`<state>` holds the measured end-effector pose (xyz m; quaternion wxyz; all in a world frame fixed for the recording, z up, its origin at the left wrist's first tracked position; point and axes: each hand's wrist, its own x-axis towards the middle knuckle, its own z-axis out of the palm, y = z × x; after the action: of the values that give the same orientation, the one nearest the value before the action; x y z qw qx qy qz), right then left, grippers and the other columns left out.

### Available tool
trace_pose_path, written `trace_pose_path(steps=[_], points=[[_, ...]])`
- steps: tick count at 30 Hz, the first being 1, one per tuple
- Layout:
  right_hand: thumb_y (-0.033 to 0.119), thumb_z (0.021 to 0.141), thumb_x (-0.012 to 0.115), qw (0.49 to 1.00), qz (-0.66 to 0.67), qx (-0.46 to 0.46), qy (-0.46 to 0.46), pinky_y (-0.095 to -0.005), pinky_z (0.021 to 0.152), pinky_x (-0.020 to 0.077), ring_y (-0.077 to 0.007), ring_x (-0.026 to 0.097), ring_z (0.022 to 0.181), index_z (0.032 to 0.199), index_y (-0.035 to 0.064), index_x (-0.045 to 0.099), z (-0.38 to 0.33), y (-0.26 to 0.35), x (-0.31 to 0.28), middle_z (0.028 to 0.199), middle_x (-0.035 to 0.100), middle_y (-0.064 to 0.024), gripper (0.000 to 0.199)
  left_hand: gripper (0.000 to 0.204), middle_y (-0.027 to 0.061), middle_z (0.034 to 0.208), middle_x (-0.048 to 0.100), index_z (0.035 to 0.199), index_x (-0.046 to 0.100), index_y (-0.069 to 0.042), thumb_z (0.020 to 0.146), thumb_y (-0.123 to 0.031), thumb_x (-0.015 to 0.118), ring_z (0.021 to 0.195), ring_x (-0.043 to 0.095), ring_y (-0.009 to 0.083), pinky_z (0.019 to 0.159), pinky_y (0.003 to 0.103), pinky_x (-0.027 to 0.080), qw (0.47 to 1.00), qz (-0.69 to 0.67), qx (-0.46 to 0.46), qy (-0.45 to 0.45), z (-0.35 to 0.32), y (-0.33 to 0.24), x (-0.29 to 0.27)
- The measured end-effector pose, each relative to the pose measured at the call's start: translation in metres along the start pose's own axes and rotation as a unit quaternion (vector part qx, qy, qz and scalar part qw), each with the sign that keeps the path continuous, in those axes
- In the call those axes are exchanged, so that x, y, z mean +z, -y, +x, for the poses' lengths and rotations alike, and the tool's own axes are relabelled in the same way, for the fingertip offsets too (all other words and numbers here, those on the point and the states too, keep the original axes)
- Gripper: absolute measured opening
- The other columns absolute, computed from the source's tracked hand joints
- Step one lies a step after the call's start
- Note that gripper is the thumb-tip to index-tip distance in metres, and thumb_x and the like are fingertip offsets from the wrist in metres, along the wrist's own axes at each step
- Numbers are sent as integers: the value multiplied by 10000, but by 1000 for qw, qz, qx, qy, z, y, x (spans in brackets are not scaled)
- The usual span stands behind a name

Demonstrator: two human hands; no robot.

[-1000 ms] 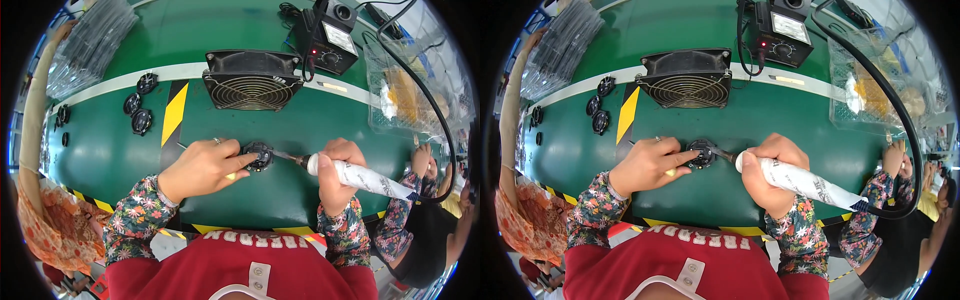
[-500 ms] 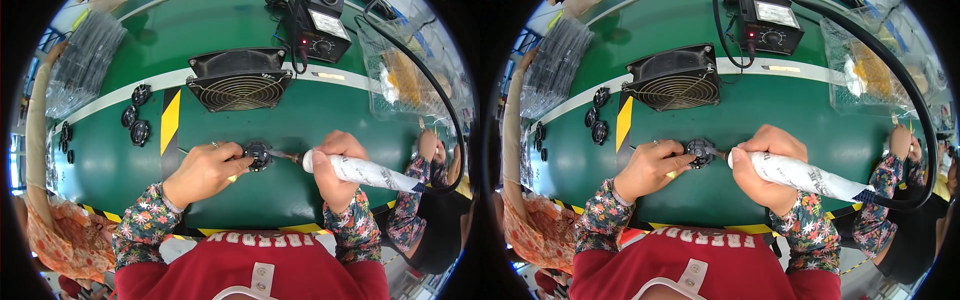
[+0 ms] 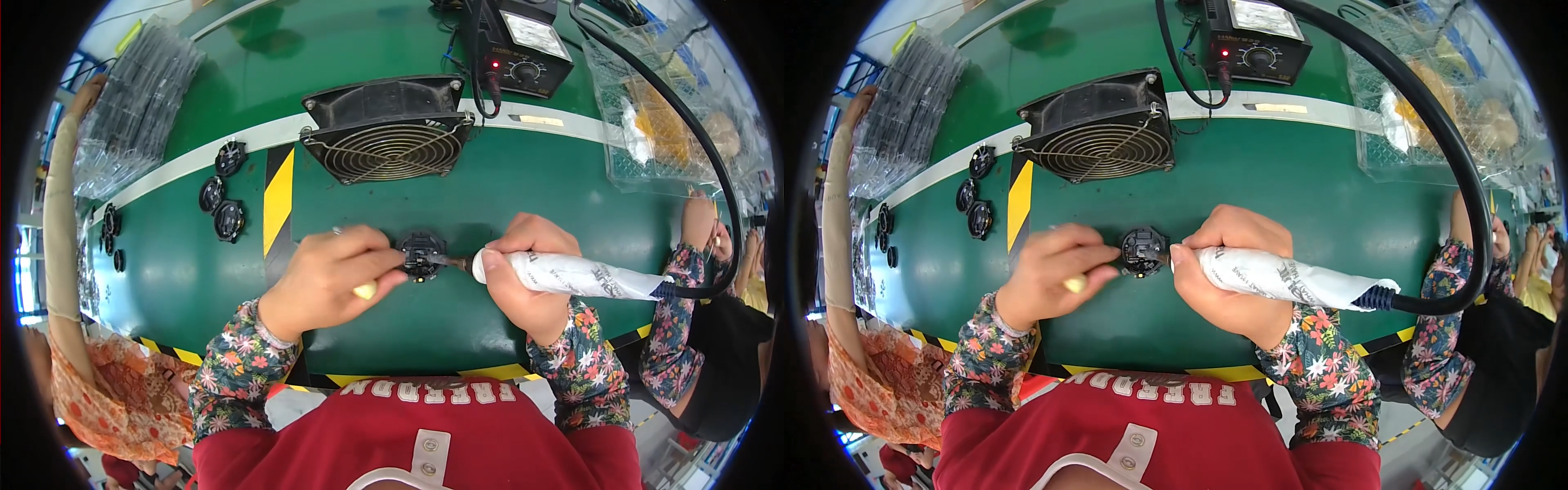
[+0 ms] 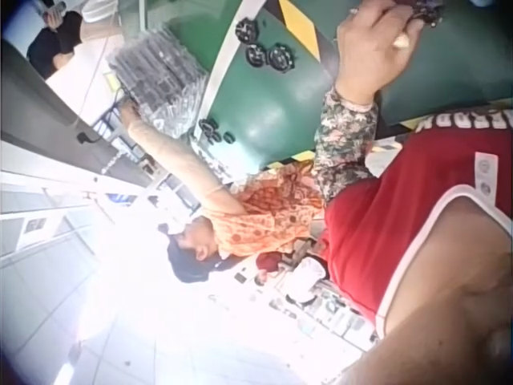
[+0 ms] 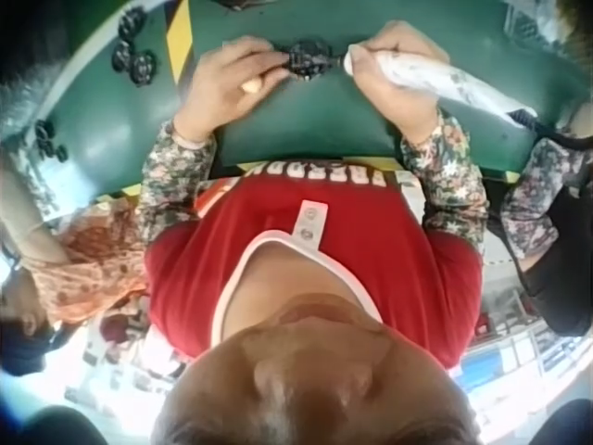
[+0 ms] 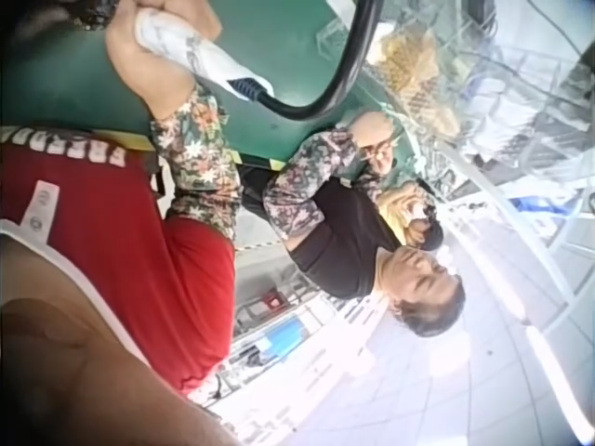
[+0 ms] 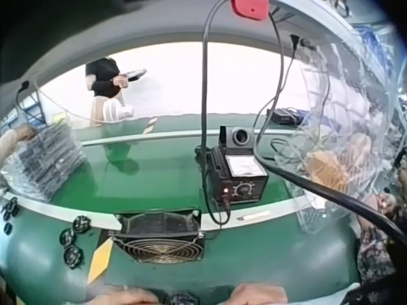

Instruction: The person solders electronic components onto small circular circuit boards using a soldering iron and solder wire, with a cooling fan nearby.

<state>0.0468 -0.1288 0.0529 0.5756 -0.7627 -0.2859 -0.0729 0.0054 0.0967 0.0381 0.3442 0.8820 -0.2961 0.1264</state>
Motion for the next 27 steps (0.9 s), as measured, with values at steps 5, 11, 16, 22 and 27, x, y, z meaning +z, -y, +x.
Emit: trace_pose_path(steps=[5, 11, 16, 22, 27], points=[[26, 668, 666, 1000, -5, -14, 9, -278, 443, 383, -179, 511, 474, 638, 47, 516, -2, -5, 0, 562, 508, -49, 154, 253, 125, 710, 572, 735, 573, 7, 810, -234, 583, 578, 532, 219, 522, 275, 428, 969, -149, -16, -199, 28, -4, -19], [12, 709, 612, 999, -3, -11, 42, -263, 474, 369, -153, 464, 501, 669, 15, 494, -1, -2, 0, 584, 507, -73, 125, 357, 75, 623, 515, 653, 491, -34, 823, -336, 579, 527, 497, 205, 474, 289, 381, 951, -256, -32, -169, 32, -1, 8], [24, 712, 615, 999, -12, -8, 44, -267, 480, 376, -157, 466, 501, 678, 17, 497, -1, 0, 1, 588, 515, -75, 122, 433, 76, 629, 526, 665, 494, -29, 826, -428, 533, 526, 501, 193, 473, 275, 389, 959, -242, -42, -138, 30, -3, 10], [20, 710, 611, 999, -6, -4, 49, -267, 478, 377, -158, 470, 501, 681, 18, 500, -1, 0, 1, 591, 520, -78, 115, 532, 89, 645, 548, 679, 500, -16, 845, -521, 469, 540, 513, 181, 487, 263, 406, 966, -229, -51, -107, 28, -3, 9], [21, 709, 611, 999, -3, -3, 51, -265, 479, 378, -158, 474, 503, 682, 20, 499, -1, 0, 2, 592, 522, -79, 116, 509, 85, 637, 545, 666, 491, -28, 851, -502, 474, 522, 511, 183, 473, 265, 401, 970, -216, -40, -105, 28, -3, 10]])
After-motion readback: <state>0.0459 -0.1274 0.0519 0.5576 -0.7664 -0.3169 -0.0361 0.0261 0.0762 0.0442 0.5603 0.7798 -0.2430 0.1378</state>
